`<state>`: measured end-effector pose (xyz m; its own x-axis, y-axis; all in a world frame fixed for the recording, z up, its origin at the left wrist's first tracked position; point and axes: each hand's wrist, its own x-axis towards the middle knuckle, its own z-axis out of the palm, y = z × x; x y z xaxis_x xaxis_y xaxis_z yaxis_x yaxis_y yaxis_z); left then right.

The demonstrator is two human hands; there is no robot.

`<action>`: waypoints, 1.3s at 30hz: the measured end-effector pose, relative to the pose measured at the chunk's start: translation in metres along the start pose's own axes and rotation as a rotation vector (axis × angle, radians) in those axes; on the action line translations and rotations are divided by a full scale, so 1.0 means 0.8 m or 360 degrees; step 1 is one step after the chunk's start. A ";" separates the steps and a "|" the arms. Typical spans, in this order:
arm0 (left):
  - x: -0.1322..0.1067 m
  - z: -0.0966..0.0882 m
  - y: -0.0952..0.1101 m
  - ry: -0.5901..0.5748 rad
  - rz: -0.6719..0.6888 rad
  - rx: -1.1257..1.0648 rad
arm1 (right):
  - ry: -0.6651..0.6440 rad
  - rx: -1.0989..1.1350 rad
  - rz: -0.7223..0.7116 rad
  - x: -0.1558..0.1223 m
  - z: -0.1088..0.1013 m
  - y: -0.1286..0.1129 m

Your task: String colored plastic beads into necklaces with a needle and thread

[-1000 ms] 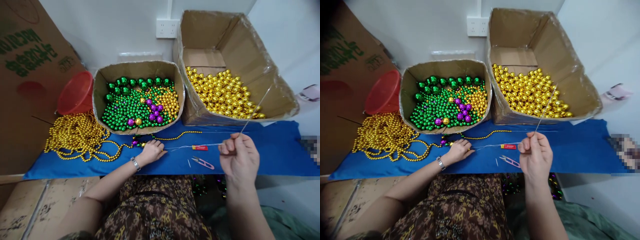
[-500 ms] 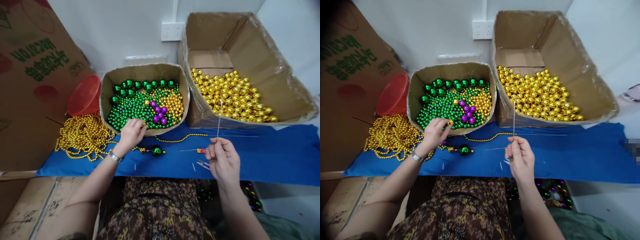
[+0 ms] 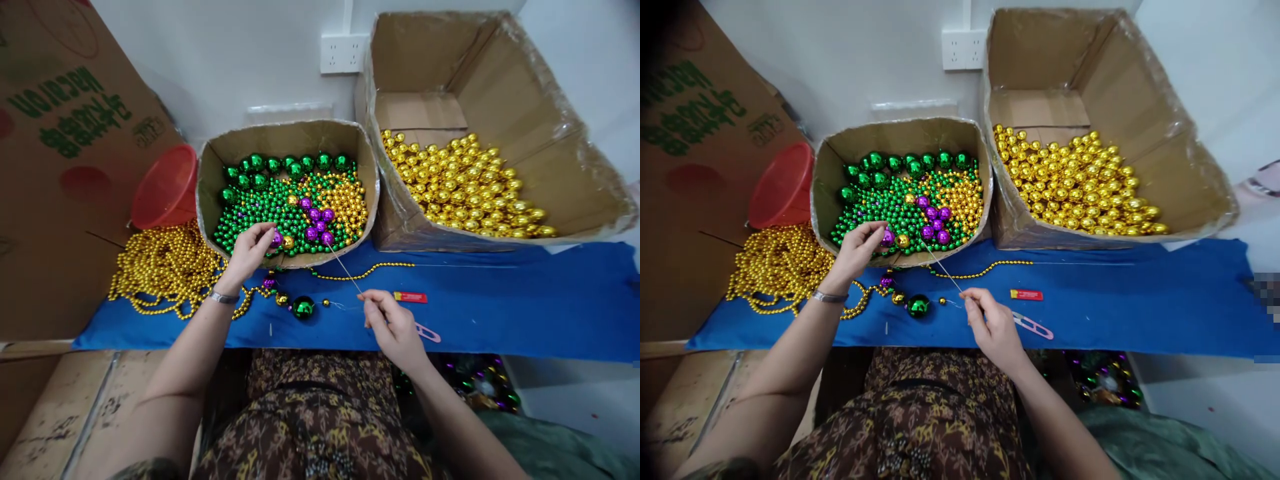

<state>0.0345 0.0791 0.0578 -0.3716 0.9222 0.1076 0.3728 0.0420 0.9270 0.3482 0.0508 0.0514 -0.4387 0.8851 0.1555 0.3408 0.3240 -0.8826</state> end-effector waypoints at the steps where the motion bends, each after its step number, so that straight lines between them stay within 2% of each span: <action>1: -0.003 0.002 0.005 -0.0007 -0.0104 -0.0329 | -0.0010 -0.0047 -0.0024 0.001 0.002 -0.002; 4: -0.014 0.010 0.020 -0.0067 -0.0382 -0.1042 | -0.0039 -0.0169 -0.0101 0.002 0.009 -0.005; 6: -0.022 0.016 0.029 -0.0093 -0.0512 -0.1265 | -0.0052 -0.0228 -0.0179 0.003 0.014 -0.005; 9: -0.033 0.026 0.037 -0.0154 -0.0576 -0.1396 | -0.0035 -0.0294 -0.0293 0.004 0.020 -0.005; 16: -0.047 0.044 0.042 -0.0172 -0.0598 -0.1453 | 0.0009 -0.0410 -0.0401 0.004 0.023 -0.003; 27: -0.050 0.046 0.041 -0.0132 -0.0614 -0.1509 | 0.0028 -0.0451 -0.0408 0.004 0.022 -0.002; 31: -0.053 0.049 0.042 -0.0136 -0.0526 -0.1430 | 0.0040 -0.0497 -0.0414 0.004 0.023 -0.001; 36: -0.068 0.060 0.049 -0.0139 -0.0297 -0.1291 | 0.0113 -0.0614 -0.0475 0.005 0.031 0.005; 39: -0.075 0.065 0.051 -0.0184 -0.0321 -0.1312 | 0.0090 -0.0615 -0.0466 0.006 0.033 0.005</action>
<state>0.1161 0.0455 0.0702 -0.2588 0.9623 -0.0833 -0.4450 -0.0422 0.8945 0.3257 0.0479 0.0368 -0.5201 0.7515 0.4059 0.4980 0.6530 -0.5706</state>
